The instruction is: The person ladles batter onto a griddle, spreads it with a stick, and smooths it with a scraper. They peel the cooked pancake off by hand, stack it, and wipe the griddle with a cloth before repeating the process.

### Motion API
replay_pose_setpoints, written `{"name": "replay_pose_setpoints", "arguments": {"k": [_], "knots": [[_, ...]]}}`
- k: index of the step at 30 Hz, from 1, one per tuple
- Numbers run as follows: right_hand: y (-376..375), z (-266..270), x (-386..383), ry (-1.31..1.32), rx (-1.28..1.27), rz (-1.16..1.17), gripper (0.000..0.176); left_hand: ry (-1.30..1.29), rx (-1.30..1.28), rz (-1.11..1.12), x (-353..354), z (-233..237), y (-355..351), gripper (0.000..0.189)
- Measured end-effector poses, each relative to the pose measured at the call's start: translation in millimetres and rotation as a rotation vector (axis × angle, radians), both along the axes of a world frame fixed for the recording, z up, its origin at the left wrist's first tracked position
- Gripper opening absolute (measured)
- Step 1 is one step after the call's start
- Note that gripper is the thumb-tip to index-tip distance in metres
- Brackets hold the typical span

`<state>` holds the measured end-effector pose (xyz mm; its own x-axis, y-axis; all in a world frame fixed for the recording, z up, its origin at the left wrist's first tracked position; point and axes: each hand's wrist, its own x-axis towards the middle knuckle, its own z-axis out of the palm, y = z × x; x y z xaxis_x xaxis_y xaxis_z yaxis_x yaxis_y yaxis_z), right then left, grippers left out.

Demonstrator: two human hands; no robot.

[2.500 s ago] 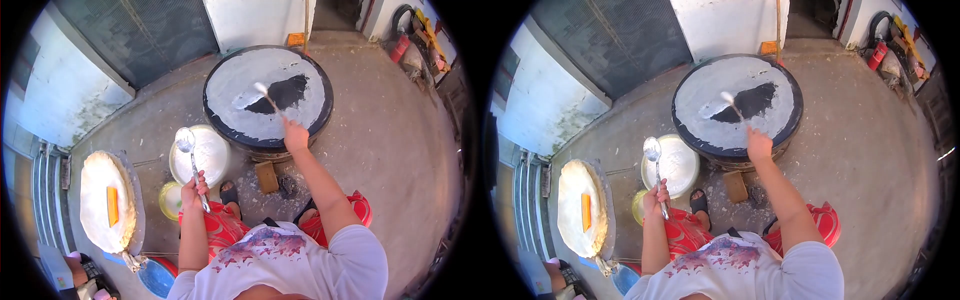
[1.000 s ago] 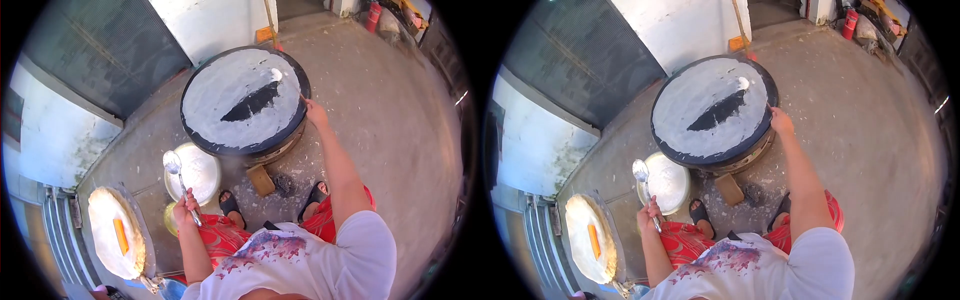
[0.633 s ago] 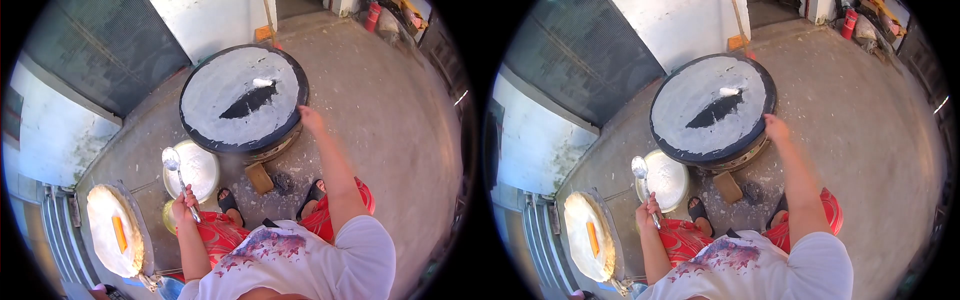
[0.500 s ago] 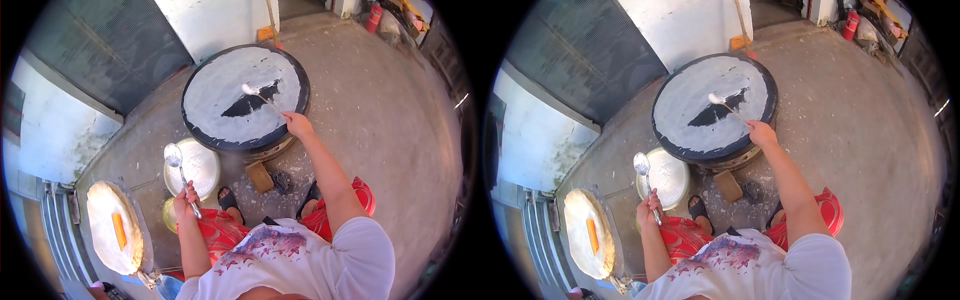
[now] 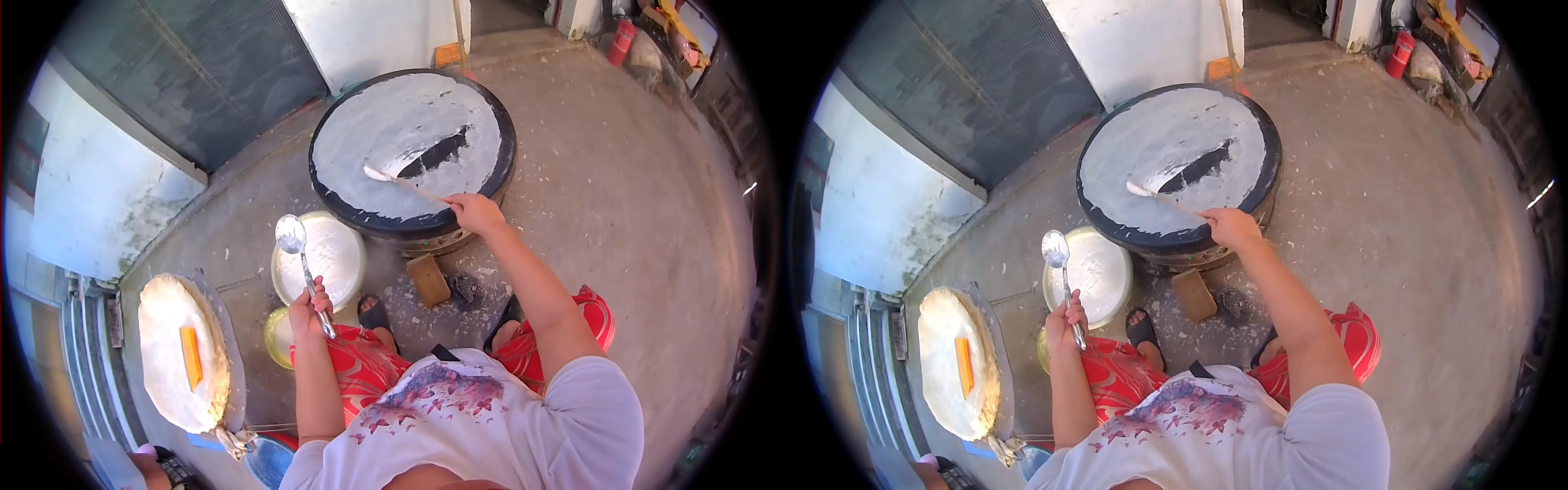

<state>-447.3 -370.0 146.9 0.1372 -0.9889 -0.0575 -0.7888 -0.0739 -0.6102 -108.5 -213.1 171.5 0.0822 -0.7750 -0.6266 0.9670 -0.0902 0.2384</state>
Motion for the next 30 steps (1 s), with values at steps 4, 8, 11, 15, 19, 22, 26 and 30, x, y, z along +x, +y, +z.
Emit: {"name": "replay_pose_setpoints", "arguments": {"k": [4, 8, 11, 15, 19, 22, 26, 30], "knots": [[16.7, 25.6, -18.2, 0.176, -0.157, -0.019, 0.03, -0.004, -0.011, -0.001, 2.6, -0.8, 5.0, 0.03], [46.1, -6.4, 15.0, 0.256, -0.499, -0.104, 0.04, -0.011, -0.013, -0.004, 2.9, -0.7, 5.2, 0.03], [60.4, -34.2, 46.8, 0.371, -0.47, 0.071, 0.045, 0.007, -0.011, -0.017, 4.1, -2.7, 3.6, 0.031], [48.5, -49.2, 26.8, 0.407, -0.476, 0.004, 0.039, 0.036, 0.008, -0.016, 1.3, 3.3, 5.1, 0.032], [38.5, -20.6, 8.7, 0.249, -0.284, -0.243, 0.041, -0.004, -0.002, -0.022, 6.2, -4.8, 6.0, 0.031], [67.0, -19.4, 26.7, 0.187, -0.424, 0.001, 0.044, -0.023, -0.001, -0.017, 5.3, -2.2, 3.6, 0.031], [42.5, -45.8, -5.9, 0.403, -0.366, -0.147, 0.044, 0.001, 0.013, -0.019, 2.3, 1.4, 2.8, 0.031], [30.0, -33.8, -24.2, 0.247, -0.313, -0.357, 0.044, 0.01, 0.003, -0.048, 7.8, -6.6, 2.7, 0.031]]}}
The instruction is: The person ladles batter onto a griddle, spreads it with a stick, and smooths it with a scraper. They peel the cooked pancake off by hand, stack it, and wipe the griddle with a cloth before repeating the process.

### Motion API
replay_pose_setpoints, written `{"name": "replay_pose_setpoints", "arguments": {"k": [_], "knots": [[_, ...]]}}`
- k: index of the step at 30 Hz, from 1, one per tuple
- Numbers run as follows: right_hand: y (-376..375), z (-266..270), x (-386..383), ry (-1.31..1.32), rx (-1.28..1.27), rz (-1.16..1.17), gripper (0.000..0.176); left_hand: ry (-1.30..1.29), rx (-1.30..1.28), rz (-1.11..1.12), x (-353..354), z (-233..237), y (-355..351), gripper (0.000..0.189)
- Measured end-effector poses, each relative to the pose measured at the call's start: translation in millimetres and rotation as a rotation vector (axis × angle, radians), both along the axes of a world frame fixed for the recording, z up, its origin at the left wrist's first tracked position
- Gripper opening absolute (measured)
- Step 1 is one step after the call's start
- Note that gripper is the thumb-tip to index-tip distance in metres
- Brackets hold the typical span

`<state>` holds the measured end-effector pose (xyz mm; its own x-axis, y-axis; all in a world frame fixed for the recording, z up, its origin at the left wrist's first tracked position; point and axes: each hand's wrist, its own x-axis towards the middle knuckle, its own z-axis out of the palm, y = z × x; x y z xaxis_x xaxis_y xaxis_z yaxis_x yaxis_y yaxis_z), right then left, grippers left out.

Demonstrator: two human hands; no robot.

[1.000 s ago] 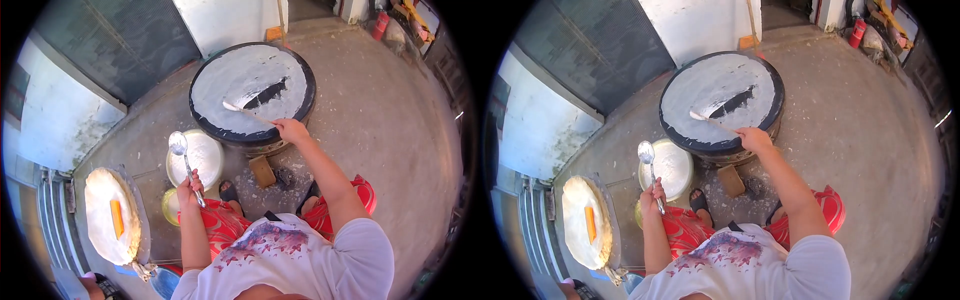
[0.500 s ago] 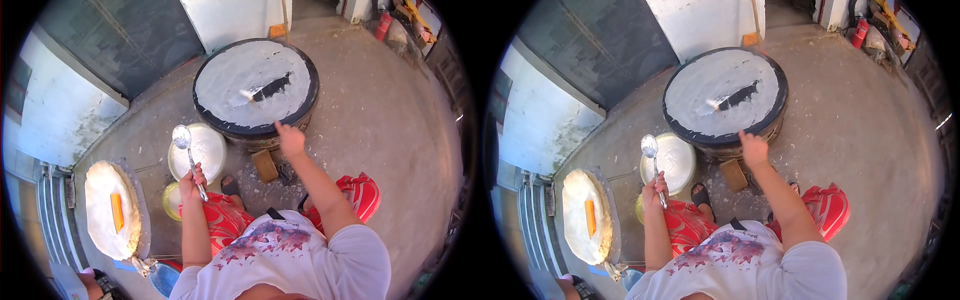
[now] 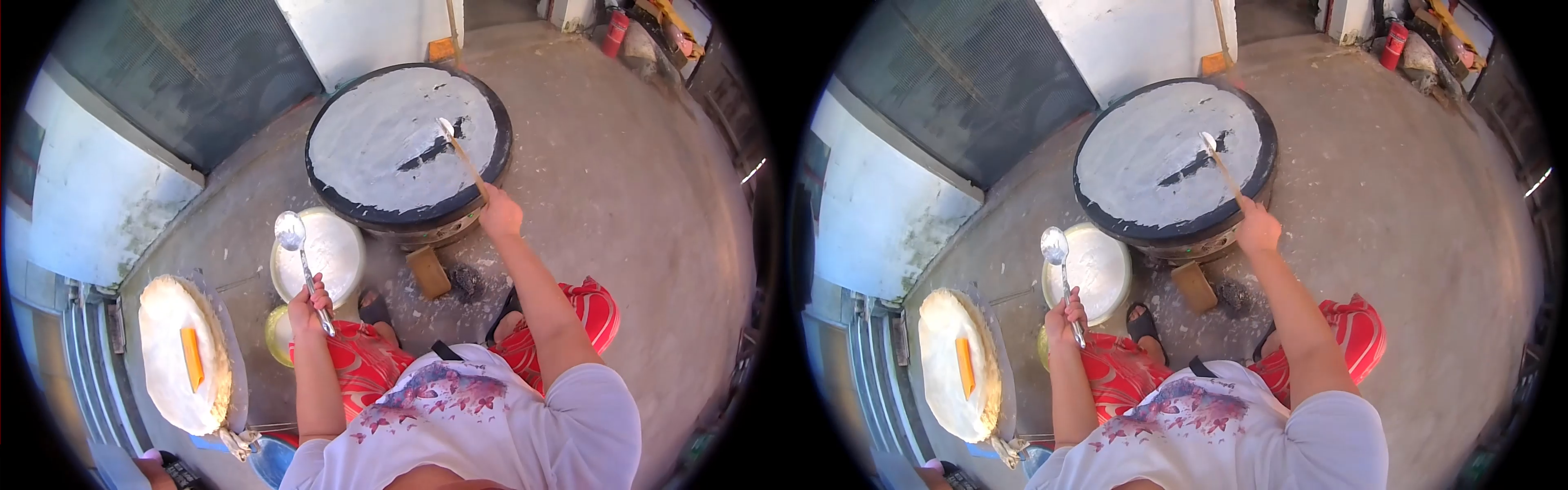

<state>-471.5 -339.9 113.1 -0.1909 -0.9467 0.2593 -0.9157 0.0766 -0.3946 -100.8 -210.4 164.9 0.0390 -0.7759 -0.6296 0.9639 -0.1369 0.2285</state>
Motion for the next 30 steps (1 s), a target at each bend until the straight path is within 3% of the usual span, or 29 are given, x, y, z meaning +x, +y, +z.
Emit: {"name": "replay_pose_setpoints", "arguments": {"k": [4, 6, 12, 15, 17, 21, 24, 26, 30], "knots": [[21.4, -13.5, 17.8, -0.125, -0.181, 0.115, 0.043, -0.012, 0.003, 0.025, -5.1, 4.8, -2.2, 0.031], [19.8, -12.4, 6.7, 0.111, -0.001, 0.128, 0.045, -0.017, 0.008, 0.026, -7.0, 5.8, -2.4, 0.03], [-3.4, 4.0, -35.4, 0.099, 0.08, -0.093, 0.046, 0.008, 0.017, 0.01, -5.2, 2.9, -2.7, 0.029], [-4.3, 0.1, -36.2, -0.115, 0.22, -0.142, 0.039, -0.02, 0.008, 0.019, -6.6, 2.1, -3.5, 0.029], [-11.5, -22.6, -49.3, -0.386, -0.017, -0.033, 0.034, -0.042, 0.016, 0.022, -8.2, 1.5, -4.5, 0.029], [-42.0, -28.9, -92.1, -0.404, 0.137, -0.138, 0.029, -0.021, 0.027, 0.005, -8.2, 0.6, -4.7, 0.03], [-37.4, -20.7, -106.1, -0.357, 0.109, 0.068, 0.029, -0.029, 0.032, -0.002, -5.2, 0.0, -5.7, 0.03], [-24.5, -13.9, -117.4, -0.538, 0.381, 0.153, 0.027, -0.035, 0.025, 0.0, -5.5, -2.7, -3.9, 0.03], [-15.2, -31.9, -125.9, -0.711, 0.252, 0.034, 0.028, -0.039, 0.011, 0.003, -8.8, -0.6, -4.9, 0.03]]}}
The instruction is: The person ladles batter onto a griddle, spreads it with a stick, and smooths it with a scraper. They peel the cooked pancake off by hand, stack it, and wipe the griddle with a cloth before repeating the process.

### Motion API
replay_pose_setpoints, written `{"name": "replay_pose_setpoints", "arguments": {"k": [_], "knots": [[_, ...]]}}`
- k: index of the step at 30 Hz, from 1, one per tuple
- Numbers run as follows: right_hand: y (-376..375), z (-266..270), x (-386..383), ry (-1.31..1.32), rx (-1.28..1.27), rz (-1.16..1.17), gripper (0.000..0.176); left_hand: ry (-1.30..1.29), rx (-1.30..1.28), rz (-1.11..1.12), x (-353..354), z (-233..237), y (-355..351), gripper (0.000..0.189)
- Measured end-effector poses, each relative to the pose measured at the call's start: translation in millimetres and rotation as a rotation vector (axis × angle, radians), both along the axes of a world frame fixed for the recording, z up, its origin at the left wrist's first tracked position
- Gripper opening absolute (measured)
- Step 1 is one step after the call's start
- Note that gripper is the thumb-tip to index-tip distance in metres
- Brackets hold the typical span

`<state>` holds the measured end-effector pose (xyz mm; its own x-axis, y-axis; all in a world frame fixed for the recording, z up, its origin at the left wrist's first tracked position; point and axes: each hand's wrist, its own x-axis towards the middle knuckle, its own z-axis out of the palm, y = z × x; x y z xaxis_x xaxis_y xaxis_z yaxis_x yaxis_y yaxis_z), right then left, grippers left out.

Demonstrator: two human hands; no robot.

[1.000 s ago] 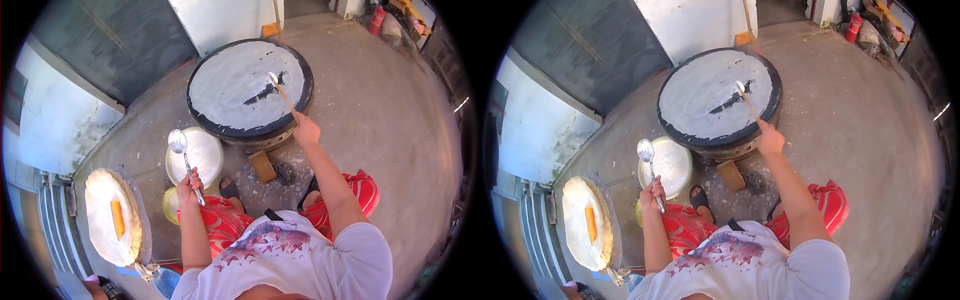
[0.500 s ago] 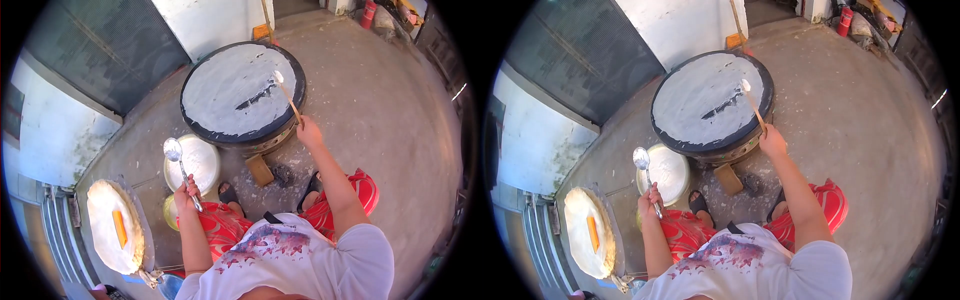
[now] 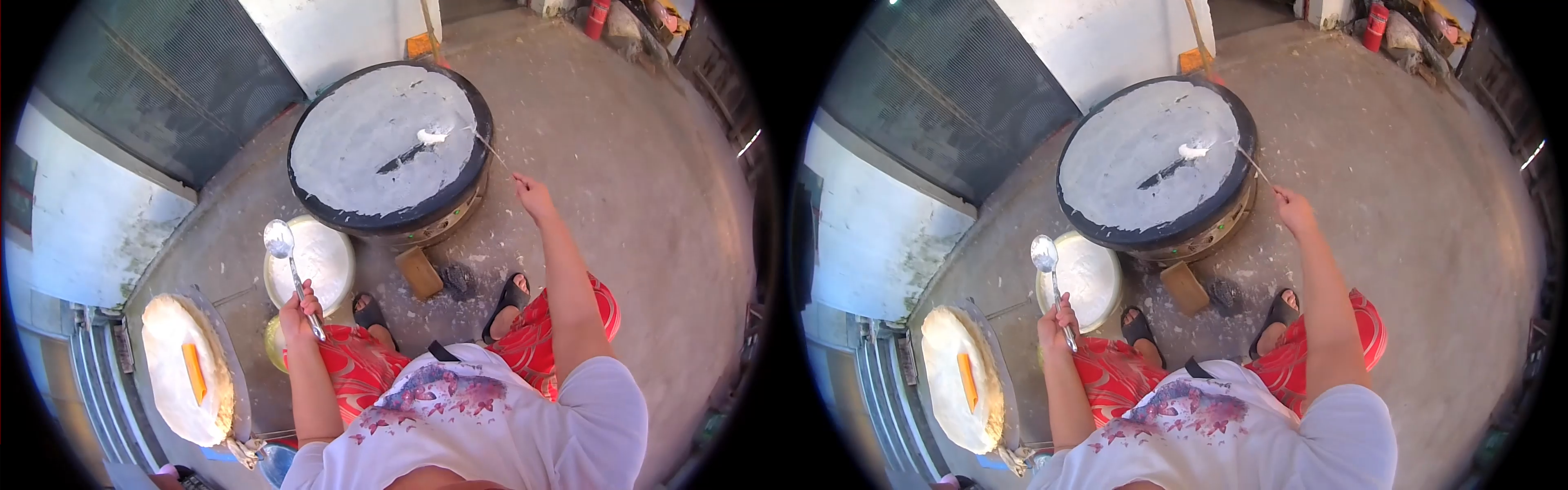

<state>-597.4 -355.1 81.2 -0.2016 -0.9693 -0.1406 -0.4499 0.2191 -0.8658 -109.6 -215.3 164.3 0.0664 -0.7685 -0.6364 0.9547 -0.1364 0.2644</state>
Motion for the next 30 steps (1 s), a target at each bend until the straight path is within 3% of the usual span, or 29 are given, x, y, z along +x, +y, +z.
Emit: {"name": "replay_pose_setpoints", "arguments": {"k": [3, 5, 9, 11, 12, 14, 17, 20, 21, 23, 26, 30], "knots": [[2.8, 17.1, 42.9, 0.227, 0.127, -0.095, 0.028, -0.027, 0.007, -0.019, -4.6, 5.8, -3.8, 0.03], [5.9, -7.4, 62.2, 0.333, -0.13, 0.093, 0.028, -0.041, 0.013, -0.033, -6.1, 7.9, -3.0, 0.03], [28.9, 36.8, 64.1, 0.34, -0.108, 0.161, 0.027, -0.082, -0.024, -0.084, -7.5, 7.5, -1.2, 0.03], [36.3, 48.3, 59.0, 0.217, 0.142, -0.064, 0.026, -0.101, -0.036, -0.102, -8.3, 5.9, 1.9, 0.029], [36.4, 34.1, 62.8, 0.219, 0.145, -0.062, 0.026, -0.152, -0.042, -0.127, -9.3, 5.8, 2.3, 0.029], [31.4, -1.9, 78.8, 0.192, -0.033, -0.052, 0.026, -0.207, -0.054, -0.153, -12.3, 7.4, -0.3, 0.029], [42.0, 10.0, 117.6, 0.286, -0.041, 0.091, 0.028, -0.317, -0.094, -0.24, -17.9, 11.4, 0.9, 0.03], [49.8, 21.4, 109.9, 0.223, -0.053, 0.177, 0.028, -0.389, -0.088, -0.29, -20.7, 18.9, 5.2, 0.029], [50.3, 16.5, 102.9, 0.226, -0.057, 0.18, 0.028, -0.426, -0.078, -0.306, -20.8, 20.4, 8.0, 0.028], [54.5, -3.1, 91.8, -0.013, -0.03, -0.134, 0.027, -0.478, -0.092, -0.312, -26.5, 28.1, 14.9, 0.027], [68.1, -25.6, 122.3, 0.015, -0.13, -0.06, 0.027, -0.556, -0.109, -0.345, -41.5, 37.2, 14.5, 0.026], [72.2, 4.7, 164.8, 0.04, -0.085, 0.057, 0.028, -0.622, -0.106, -0.418, -63.2, 43.3, 5.2, 0.024]]}}
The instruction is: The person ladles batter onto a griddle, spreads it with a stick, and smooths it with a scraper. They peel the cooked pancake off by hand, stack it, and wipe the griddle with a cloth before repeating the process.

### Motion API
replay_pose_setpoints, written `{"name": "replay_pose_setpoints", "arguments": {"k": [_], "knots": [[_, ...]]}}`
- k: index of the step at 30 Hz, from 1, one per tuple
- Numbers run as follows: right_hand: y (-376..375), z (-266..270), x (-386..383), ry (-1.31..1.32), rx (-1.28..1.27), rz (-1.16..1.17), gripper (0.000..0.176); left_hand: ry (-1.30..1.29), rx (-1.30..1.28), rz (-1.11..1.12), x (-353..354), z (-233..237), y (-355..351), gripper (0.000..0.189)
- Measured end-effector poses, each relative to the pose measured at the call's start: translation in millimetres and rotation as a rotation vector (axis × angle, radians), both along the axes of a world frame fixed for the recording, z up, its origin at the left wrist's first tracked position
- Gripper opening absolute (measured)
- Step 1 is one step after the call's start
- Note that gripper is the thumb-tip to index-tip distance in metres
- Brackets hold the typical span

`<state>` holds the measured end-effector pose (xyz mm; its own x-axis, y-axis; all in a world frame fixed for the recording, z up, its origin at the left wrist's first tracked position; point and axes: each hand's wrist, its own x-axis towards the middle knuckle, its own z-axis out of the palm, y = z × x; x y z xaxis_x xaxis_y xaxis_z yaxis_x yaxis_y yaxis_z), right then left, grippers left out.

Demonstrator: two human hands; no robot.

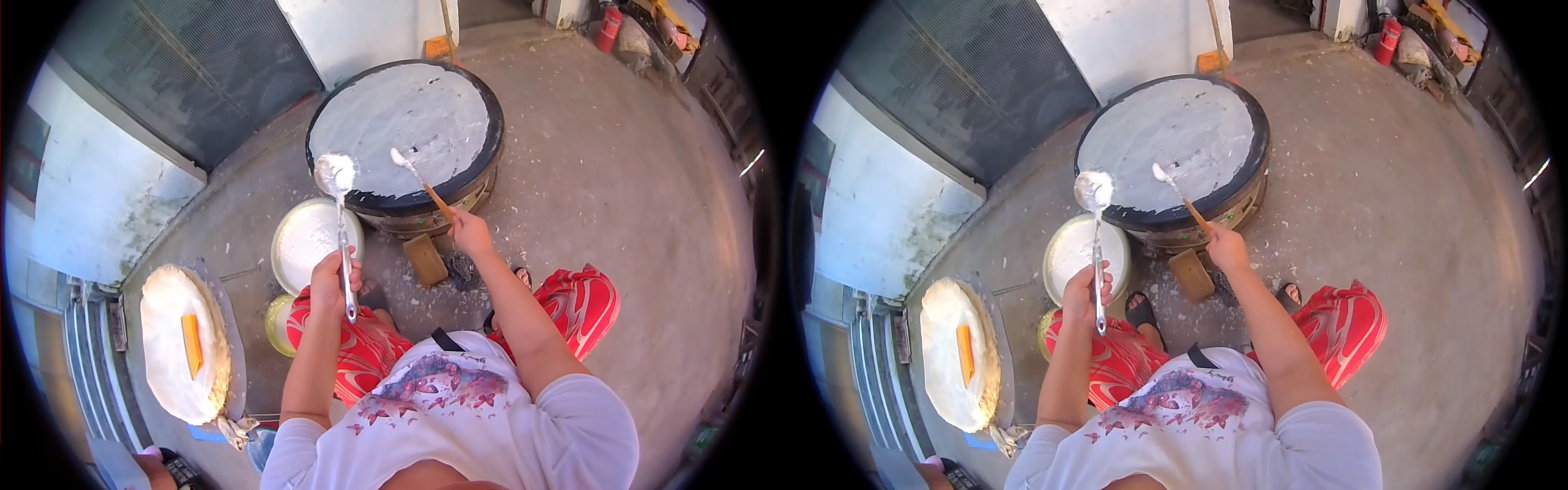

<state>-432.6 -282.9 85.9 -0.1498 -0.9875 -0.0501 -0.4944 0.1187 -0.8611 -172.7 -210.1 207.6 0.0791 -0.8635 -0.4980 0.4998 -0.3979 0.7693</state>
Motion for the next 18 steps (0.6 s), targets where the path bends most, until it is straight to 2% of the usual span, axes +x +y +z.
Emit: {"name": "replay_pose_setpoints", "arguments": {"k": [3, 5, 9, 11, 12, 14, 18], "knots": [[-1.1, 6.8, -1.7, -0.09, -0.005, 0.01, 0.028, -0.027, 0.02, -0.038, -8.5, 3.1, -6.7, 0.02], [-0.6, -11.5, -6.6, -0.149, -0.011, -0.163, 0.028, -0.078, 0.027, -0.08, -11.0, -4.9, -14.1, 0.017], [12.9, -5.2, 22.4, -0.001, -0.042, -0.071, 0.027, -0.226, -0.011, -0.079, -27.2, -22.8, -38.2, 0.016], [12.9, -1.5, 25.9, -0.173, 0.052, -0.019, 0.028, -0.275, -0.009, -0.102, -32.2, -35.5, -50.3, 0.018], [12.3, -3.7, 23.9, -0.173, 0.049, -0.02, 0.028, -0.321, -0.005, -0.124, -36.3, -36.4, -55.0, 0.019], [11.8, -16.1, 18.6, -0.137, -0.023, -0.096, 0.029, -0.343, -0.004, -0.106, -45.1, -38.6, -63.2, 0.019], [14.6, -37.6, 43.2, 0.025, -0.142, -0.057, 0.03, -0.473, 0.025, -0.089, -58.8, -60.1, -79.9, 0.015]]}}
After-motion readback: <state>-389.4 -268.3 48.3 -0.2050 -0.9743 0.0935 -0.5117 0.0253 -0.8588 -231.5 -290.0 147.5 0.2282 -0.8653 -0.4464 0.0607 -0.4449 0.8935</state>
